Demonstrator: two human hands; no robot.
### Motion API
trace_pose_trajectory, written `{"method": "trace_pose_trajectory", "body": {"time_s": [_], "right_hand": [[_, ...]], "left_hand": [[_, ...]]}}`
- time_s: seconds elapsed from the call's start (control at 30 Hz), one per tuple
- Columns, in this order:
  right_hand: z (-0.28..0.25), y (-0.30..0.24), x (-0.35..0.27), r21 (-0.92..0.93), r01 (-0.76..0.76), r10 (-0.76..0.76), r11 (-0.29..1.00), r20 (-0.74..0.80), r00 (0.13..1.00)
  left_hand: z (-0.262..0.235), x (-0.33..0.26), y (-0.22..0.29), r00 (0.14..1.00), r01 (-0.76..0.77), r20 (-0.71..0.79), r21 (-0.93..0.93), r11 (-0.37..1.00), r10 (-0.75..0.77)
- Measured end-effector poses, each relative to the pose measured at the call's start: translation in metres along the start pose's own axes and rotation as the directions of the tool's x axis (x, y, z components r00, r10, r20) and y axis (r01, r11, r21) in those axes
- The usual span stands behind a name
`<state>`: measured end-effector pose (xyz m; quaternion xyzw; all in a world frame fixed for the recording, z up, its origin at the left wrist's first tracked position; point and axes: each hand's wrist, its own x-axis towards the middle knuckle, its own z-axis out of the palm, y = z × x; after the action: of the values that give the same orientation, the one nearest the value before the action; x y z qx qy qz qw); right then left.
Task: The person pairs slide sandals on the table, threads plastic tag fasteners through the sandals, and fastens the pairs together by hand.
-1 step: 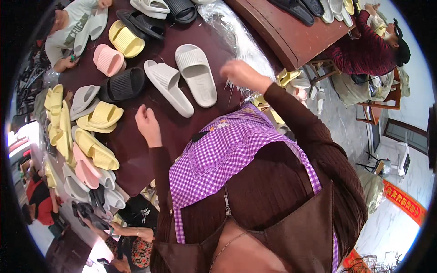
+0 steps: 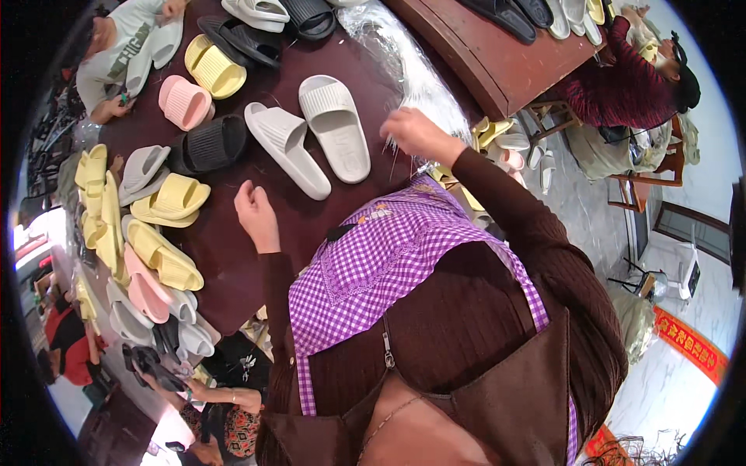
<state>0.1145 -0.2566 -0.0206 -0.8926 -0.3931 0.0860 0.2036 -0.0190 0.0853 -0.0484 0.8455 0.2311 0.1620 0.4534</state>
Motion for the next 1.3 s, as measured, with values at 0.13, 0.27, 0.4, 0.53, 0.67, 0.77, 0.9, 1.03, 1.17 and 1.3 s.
{"method": "trace_pose_trajectory", "body": {"time_s": [0.13,0.27,0.4,0.53,0.67,0.77,0.9,1.03,1.17,1.3], "right_hand": [[0.021,-0.01,-0.032,-0.142,0.021,-0.037,0.99,-0.117,0.992],[0.032,-0.007,-0.037,-0.236,0.029,-0.075,0.971,-0.191,0.979],[0.032,-0.001,-0.043,-0.243,0.048,-0.093,0.969,-0.177,0.98],[0.028,-0.004,-0.052,-0.171,0.015,-0.051,0.985,-0.207,0.977],[0.023,-0.017,-0.058,-0.032,0.006,-0.012,0.999,-0.201,0.979],[0.012,-0.042,-0.054,0.074,0.042,-0.017,0.996,-0.307,0.952],[-0.017,-0.081,-0.043,0.277,0.099,0.028,0.956,-0.422,0.906],[-0.045,-0.102,-0.029,0.391,0.183,0.049,0.902,-0.515,0.856],[-0.056,-0.105,-0.026,0.67,0.133,0.272,0.73,-0.464,0.843],[-0.052,-0.084,-0.026,0.904,0.096,0.516,0.416,-0.322,0.794]], "left_hand": [[0.02,-0.021,0.03,0.997,0.039,0.073,-0.063,0.997,-0.035],[0.039,-0.021,0.031,0.938,-0.347,0.061,0.225,0.911,0.342],[0.042,-0.024,0.023,0.956,-0.293,0.104,0.228,0.929,0.276],[0.036,-0.03,0.021,0.961,-0.276,0.078,0.24,0.931,0.265],[0.044,-0.037,0.03,0.933,-0.359,0.061,0.176,0.917,0.354],[0.054,-0.043,0.05,0.91,-0.326,0.245,-0.078,0.942,0.335],[0.064,-0.042,0.093,0.819,-0.059,0.489,-0.449,0.892,0.3],[0.077,-0.033,0.138,0.664,0.089,0.607,-0.644,0.76,0.437],[0.104,-0.032,0.144,0.611,0.255,0.663,-0.682,0.685,0.433],[0.129,-0.027,0.126,0.578,0.216,0.686,-0.651,0.727,0.443]]}}
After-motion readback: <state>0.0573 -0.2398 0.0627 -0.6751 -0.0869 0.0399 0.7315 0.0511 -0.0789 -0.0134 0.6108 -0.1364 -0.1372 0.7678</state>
